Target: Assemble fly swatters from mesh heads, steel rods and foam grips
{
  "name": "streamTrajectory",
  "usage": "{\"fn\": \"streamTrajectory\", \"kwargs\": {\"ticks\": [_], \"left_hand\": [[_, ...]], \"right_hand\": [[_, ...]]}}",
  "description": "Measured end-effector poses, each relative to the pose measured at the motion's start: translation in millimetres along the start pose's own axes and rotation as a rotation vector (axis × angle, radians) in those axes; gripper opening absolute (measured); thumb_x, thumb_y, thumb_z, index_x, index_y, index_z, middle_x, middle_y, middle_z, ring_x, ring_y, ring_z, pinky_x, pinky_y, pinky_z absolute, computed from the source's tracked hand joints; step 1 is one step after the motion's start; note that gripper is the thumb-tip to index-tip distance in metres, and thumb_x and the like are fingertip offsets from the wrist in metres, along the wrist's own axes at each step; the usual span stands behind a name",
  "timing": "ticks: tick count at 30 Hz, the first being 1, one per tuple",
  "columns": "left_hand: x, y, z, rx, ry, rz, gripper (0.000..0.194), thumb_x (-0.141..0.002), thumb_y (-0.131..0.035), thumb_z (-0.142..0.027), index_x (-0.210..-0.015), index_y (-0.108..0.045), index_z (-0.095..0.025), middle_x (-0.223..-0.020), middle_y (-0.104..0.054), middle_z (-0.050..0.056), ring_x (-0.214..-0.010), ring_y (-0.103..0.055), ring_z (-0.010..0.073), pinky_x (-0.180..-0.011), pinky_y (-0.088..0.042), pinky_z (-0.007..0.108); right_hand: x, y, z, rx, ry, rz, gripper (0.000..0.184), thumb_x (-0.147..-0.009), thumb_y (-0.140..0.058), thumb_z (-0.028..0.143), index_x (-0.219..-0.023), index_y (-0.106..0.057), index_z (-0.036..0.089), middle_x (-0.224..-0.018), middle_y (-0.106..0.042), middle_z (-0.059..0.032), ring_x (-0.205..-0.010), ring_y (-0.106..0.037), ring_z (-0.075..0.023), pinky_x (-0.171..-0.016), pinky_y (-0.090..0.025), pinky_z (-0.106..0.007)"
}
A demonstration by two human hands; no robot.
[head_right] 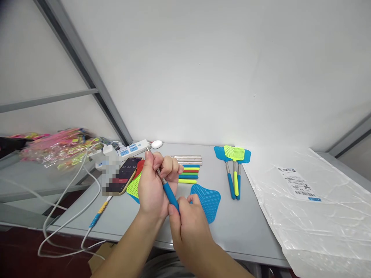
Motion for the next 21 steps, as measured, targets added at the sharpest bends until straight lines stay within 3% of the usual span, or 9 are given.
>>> {"fn": "streamTrajectory", "kwargs": {"ticks": [13,18,21], "left_hand": [[4.1,-2.3,16.1,0.021,0.076,-0.027,0.048,-0.095,-0.044,-0.056,-0.064,-0.035,-0.020,-0.053,-0.021,-0.007,-0.049,-0.026,0.0100,-0.059,-0.044,0.026],[2.1,-5.6,18.0,0.030,0.095,-0.008,0.047,-0.095,-0.044,-0.055,-0.065,-0.035,-0.020,-0.054,-0.020,-0.007,-0.049,-0.026,0.0100,-0.057,-0.043,0.025],[-4.0,-10.2,12.1,0.061,0.084,0.002,0.045,-0.097,-0.042,-0.053,-0.066,-0.037,-0.020,-0.055,-0.024,-0.006,-0.049,-0.027,0.0101,-0.055,-0.042,0.025]], "right_hand": [[-7.9,12.2,-0.5,-0.003,0.050,-0.099,0.031,-0.099,-0.034,0.028,-0.069,-0.040,0.024,-0.059,-0.050,-0.0003,-0.055,-0.045,-0.0163,-0.048,-0.033,-0.027],[-12.9,13.9,-5.1,-0.049,-0.027,-0.100,0.034,-0.098,-0.036,0.034,-0.067,-0.043,0.023,-0.058,-0.048,0.0002,-0.055,-0.044,-0.0158,-0.049,-0.032,-0.027],[-20.6,18.3,-7.6,-0.202,-0.119,-0.044,0.037,-0.098,-0.038,0.041,-0.067,-0.045,0.023,-0.059,-0.047,0.0014,-0.056,-0.043,-0.0148,-0.050,-0.031,-0.027]]}}
Point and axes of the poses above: each hand's wrist, its own x-axis away from the middle knuckle, its own y-axis out of the back of the hand, z = x × y, the point moved 5 cm from there along -x, towards the middle knuckle
